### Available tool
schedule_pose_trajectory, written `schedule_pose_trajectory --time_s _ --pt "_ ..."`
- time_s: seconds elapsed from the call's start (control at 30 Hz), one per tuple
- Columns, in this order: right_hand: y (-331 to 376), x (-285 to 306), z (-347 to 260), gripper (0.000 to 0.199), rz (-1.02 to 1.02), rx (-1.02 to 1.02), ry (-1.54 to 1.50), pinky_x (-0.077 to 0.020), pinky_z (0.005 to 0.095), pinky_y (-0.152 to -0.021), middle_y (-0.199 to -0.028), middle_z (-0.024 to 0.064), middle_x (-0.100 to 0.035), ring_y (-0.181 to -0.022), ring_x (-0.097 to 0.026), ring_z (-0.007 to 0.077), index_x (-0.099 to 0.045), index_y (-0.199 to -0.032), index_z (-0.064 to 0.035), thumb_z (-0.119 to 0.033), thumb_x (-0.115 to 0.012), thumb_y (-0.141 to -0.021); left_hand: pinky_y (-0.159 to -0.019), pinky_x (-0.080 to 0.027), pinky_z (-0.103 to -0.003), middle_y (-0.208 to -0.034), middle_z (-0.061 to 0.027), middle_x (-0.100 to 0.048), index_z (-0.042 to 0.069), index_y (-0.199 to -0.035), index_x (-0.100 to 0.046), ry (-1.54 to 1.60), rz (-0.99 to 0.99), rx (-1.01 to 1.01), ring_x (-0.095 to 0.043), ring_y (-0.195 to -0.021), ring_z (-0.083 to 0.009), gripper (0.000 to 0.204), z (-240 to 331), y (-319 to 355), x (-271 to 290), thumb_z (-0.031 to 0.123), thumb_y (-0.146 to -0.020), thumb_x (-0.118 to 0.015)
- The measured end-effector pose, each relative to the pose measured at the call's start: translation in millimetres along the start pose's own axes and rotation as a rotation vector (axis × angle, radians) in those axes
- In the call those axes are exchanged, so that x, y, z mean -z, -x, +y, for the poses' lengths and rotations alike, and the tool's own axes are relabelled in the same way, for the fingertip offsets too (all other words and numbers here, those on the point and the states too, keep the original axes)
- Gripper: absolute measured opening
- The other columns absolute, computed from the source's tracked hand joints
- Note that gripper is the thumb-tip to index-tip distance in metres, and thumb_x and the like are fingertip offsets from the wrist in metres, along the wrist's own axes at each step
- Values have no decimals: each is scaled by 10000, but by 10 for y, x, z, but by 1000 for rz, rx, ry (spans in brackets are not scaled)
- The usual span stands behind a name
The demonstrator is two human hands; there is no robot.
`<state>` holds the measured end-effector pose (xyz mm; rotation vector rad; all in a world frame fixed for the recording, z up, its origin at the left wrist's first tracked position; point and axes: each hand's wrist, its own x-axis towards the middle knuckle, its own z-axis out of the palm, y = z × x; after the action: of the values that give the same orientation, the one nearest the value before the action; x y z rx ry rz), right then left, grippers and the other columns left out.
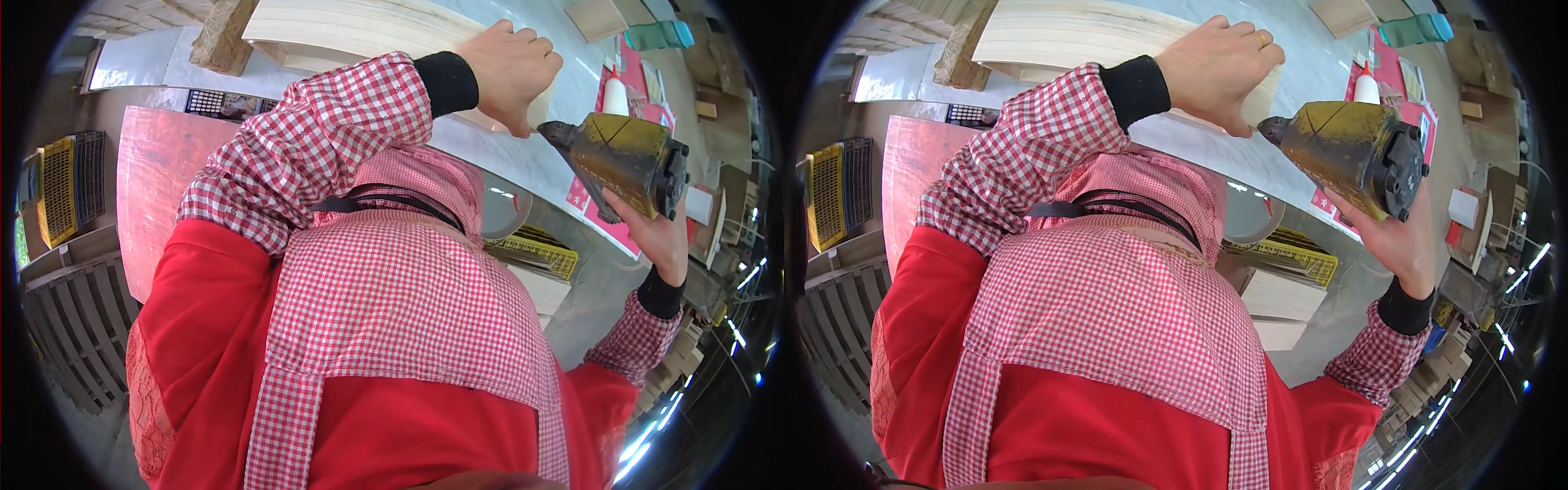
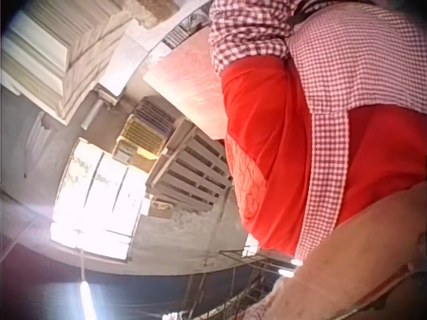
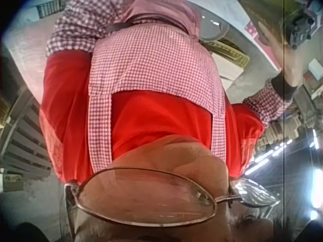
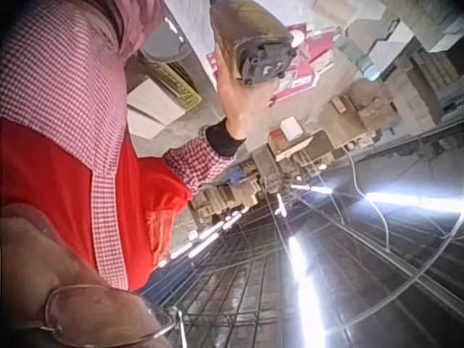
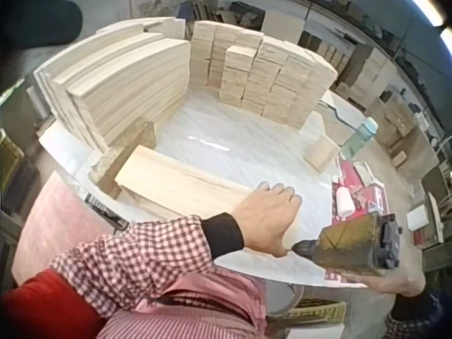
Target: Assembling small wooden boxes by applying glue to the joints and securing them with a pneumatic nail gun.
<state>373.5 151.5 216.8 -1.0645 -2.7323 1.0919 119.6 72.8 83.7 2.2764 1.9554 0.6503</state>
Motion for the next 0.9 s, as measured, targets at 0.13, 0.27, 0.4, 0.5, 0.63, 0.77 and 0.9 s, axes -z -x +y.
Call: schedule_pose_trajectory --time_s 0.13,0.27,0.4,0.5,0.63,0.77,0.9 --pt "-14 34 -8 466 -28 20 34 -541 303 -864 -1155 109 -679 -1003 -663 177 -566 -1234 51 -7 -772 -821 -901 -430 -408 -1119 -145 -613 20 -1192 -557 -8 19 -7 -570 -1104 -282 790 3 1 -6 440 -592 -853" --pt "-34 30 -27 447 -46 46 46 -542 302 -864 -1144 114 -686 -993 -667 178 -577 -1220 56 -7 -771 -823 -906 -431 -411 -1118 -145 -614 17 -1195 -557 -16 13 -5 -570 -1100 -278 794 5 -1 -8 437 -590 -854" --pt "-54 26 -52 415 -42 63 46 -542 304 -864 -1126 120 -696 -976 -672 175 -599 -1191 61 -14 -775 -822 -910 -434 -420 -1118 -153 -611 1 -1165 -571 -7 68 -20 -570 -1092 -287 772 -7 9 -37 425 -588 -857" --pt "-73 57 -118 389 -54 84 183 -540 306 -856 -1115 116 -703 -959 -676 171 -618 -1171 57 -13 -774 -822 -962 -413 -443 -1081 -162 -620 -22 -1110 -594 -16 53 17 -564 -1092 -303 761 11 36 -22 469 -582 -840" --pt "-90 14 -179 381 56 90 -22 -533 307 -851 -1117 101 -706 -960 -672 159 -622 -1178 45 -32 -765 -834 -1019 -376 -472 -1055 -172 -632 -37 -1058 -613 -32 15 56 -559 -1098 -312 774 122 108 52 533 -573 -812" --pt "-191 43 -308 482 92 -67 3 -535 318 -874 -1127 111 -691 -992 -668 178 -570 -1217 42 -66 -804 -809 -1057 -340 -490 -1041 -173 -645 -39 -1043 -615 -54 32 37 -556 -1104 -307 796 147 193 116 574 -566 -791" --pt "-232 41 -341 484 87 2 70 -537 312 -873 -1122 113 -694 -975 -669 173 -564 -1230 44 -75 -795 -821 -1056 -340 -486 -1044 -176 -649 -40 -1043 -613 -35 34 33 -558 -1104 -306 790 171 278 174 566 -570 -795"
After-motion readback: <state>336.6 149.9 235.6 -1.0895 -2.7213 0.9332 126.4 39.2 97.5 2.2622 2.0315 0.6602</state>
